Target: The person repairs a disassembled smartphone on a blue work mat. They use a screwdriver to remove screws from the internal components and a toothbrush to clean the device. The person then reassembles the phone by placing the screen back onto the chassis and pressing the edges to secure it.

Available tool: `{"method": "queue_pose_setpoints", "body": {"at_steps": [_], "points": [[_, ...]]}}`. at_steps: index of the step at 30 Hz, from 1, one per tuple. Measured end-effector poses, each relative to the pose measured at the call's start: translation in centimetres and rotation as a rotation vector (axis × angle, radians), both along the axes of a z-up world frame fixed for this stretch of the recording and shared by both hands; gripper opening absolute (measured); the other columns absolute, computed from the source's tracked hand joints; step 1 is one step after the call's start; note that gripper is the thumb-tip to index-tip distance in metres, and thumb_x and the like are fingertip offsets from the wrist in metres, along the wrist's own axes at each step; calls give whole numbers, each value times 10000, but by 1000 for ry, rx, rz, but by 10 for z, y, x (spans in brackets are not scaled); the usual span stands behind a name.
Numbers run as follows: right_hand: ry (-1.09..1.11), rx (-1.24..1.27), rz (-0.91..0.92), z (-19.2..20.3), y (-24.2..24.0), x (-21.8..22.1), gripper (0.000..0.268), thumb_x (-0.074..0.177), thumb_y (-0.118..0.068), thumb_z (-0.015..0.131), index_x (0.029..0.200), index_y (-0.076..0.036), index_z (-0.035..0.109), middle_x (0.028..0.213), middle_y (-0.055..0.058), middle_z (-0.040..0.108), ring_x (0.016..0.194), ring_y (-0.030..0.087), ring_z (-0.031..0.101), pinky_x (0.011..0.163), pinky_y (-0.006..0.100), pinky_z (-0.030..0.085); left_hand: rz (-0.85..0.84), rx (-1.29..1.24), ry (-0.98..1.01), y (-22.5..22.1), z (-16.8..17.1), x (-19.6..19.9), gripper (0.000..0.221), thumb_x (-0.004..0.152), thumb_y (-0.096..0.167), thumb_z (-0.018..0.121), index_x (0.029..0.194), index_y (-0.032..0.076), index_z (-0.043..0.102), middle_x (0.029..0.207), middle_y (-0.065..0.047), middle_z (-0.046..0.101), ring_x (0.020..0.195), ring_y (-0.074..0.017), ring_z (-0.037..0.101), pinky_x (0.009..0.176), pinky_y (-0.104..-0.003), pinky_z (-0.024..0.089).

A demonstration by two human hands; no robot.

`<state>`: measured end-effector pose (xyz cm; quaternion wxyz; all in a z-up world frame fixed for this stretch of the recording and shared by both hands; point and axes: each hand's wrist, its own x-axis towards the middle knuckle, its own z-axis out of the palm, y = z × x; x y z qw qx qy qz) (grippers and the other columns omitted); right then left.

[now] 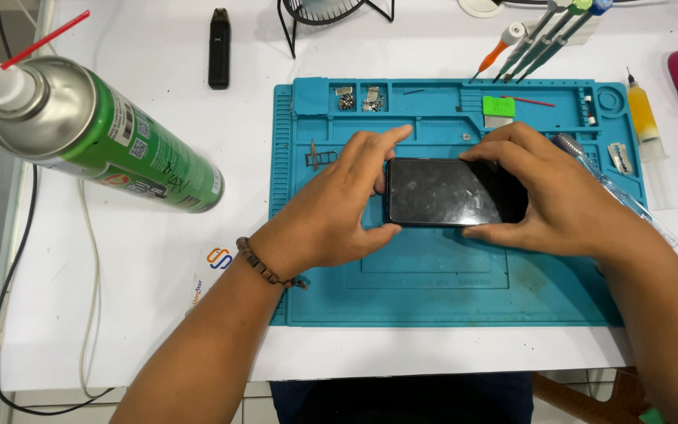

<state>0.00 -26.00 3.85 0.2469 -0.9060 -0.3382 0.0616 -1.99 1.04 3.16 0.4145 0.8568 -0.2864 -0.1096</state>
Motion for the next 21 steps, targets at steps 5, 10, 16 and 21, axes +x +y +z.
{"method": "queue_pose_setpoints", "body": {"at_steps": [5,10,16,21], "points": [[-69,-67,-6,2,2,-2,832,601,-416,828,1303,-100,513,1192,118,511,1108,280,517,862,407,459,23,-20,41,0,0,0,908,769,159,751,1470,143,174,1245,-81,402,877,-159,557,772,-281,558],[-84,-55,-7,4,3,-5,820,602,-413,828,1287,-80,522,1206,109,527,1145,278,513,894,404,456,29,-62,78,0,-2,0,910,773,152,750,1472,158,168,1305,-89,389,966,-170,579,852,-282,559],[-73,-46,-22,2,4,-6,803,603,-379,839,1246,-45,494,1178,125,568,1093,283,554,899,399,458,34,-55,82,-1,3,-2,878,775,114,731,1463,160,188,1351,-90,348,942,-179,572,785,-283,572],[-21,-40,-37,2,4,-6,806,613,-365,831,1272,-57,485,1176,122,569,1045,267,570,855,375,467,40,-65,75,-1,4,-3,845,788,120,707,1459,169,196,1350,-93,350,940,-176,569,724,-281,566]]}}
